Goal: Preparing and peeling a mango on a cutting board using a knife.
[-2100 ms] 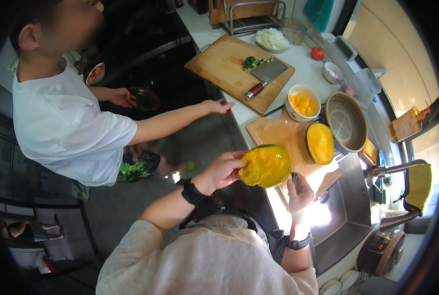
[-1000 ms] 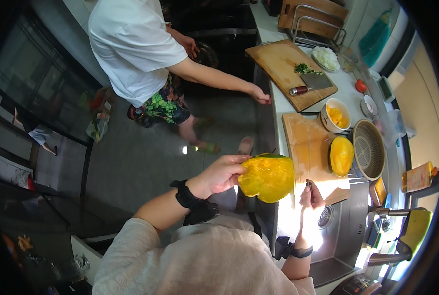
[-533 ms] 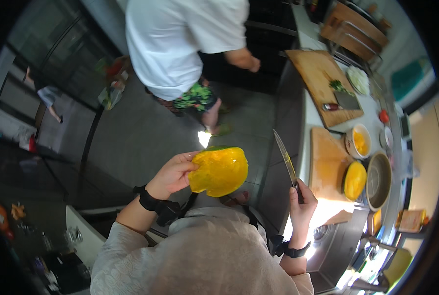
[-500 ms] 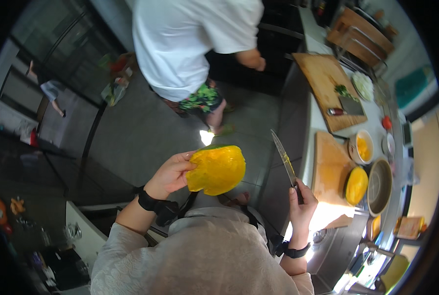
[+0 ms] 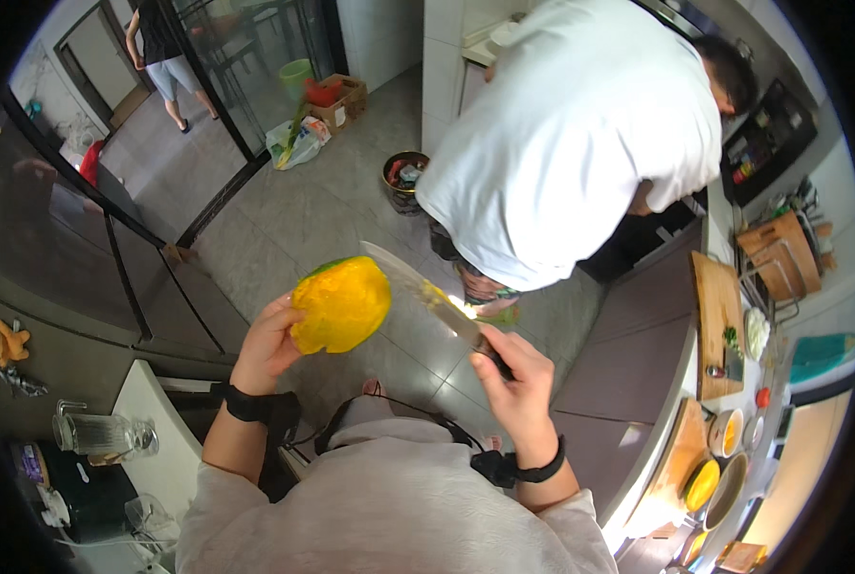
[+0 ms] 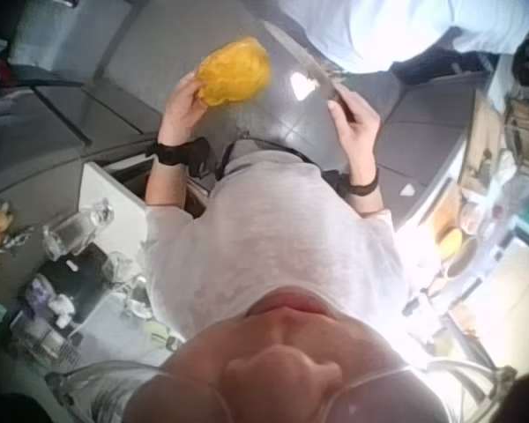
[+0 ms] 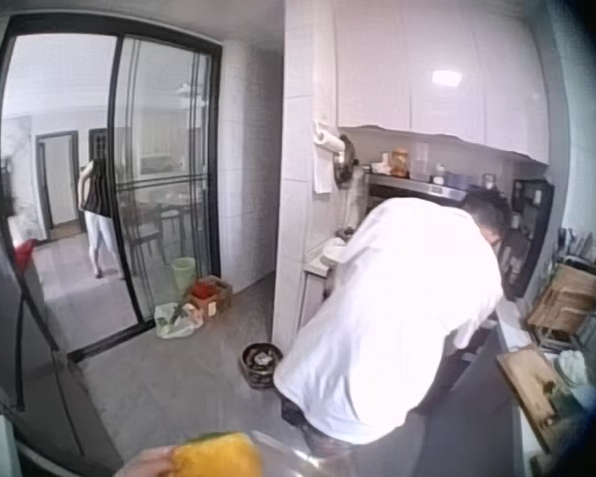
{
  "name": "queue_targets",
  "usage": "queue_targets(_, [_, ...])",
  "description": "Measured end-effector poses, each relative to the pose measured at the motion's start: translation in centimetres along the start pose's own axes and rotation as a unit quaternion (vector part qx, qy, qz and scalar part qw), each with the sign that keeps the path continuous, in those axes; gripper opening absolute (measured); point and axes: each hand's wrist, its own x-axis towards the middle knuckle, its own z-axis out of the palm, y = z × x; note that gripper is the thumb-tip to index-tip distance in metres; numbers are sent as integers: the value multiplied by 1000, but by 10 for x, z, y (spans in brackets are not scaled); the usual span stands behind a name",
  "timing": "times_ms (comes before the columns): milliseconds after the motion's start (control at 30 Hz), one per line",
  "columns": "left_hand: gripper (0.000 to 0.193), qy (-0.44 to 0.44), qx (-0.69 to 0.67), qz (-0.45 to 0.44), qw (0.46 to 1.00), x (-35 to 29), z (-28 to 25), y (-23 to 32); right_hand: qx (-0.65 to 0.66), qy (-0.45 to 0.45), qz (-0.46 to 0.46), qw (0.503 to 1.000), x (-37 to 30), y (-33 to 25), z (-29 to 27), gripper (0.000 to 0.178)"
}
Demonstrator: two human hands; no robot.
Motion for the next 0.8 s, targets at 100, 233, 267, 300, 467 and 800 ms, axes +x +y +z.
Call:
queue_targets(100, [35, 9, -14, 33, 999, 19, -50, 39, 15, -15, -19, 1000, 47, -16, 62, 26])
queue_targets(233, [32, 88, -64, 53, 993, 50, -110, 78, 39, -80, -44, 995, 103, -22, 133, 26])
queue_targets(267, [31, 96, -55, 65, 992, 63, -124, 90, 42, -98, -55, 993, 117, -21, 149, 26])
queue_targets(300, [31, 103, -51, 73, 991, 77, -135, 98, 42, -118, -62, 990, 131, -16, 163, 26])
queue_targets(467, [29, 99, -63, 46, 992, 164, -173, 132, 77, -153, 7, 985, 203, 12, 219, 26])
queue_targets(800, [23, 109, 11, -16, 994, 399, -192, 191, 79, -110, -17, 991, 399, 102, 287, 26])
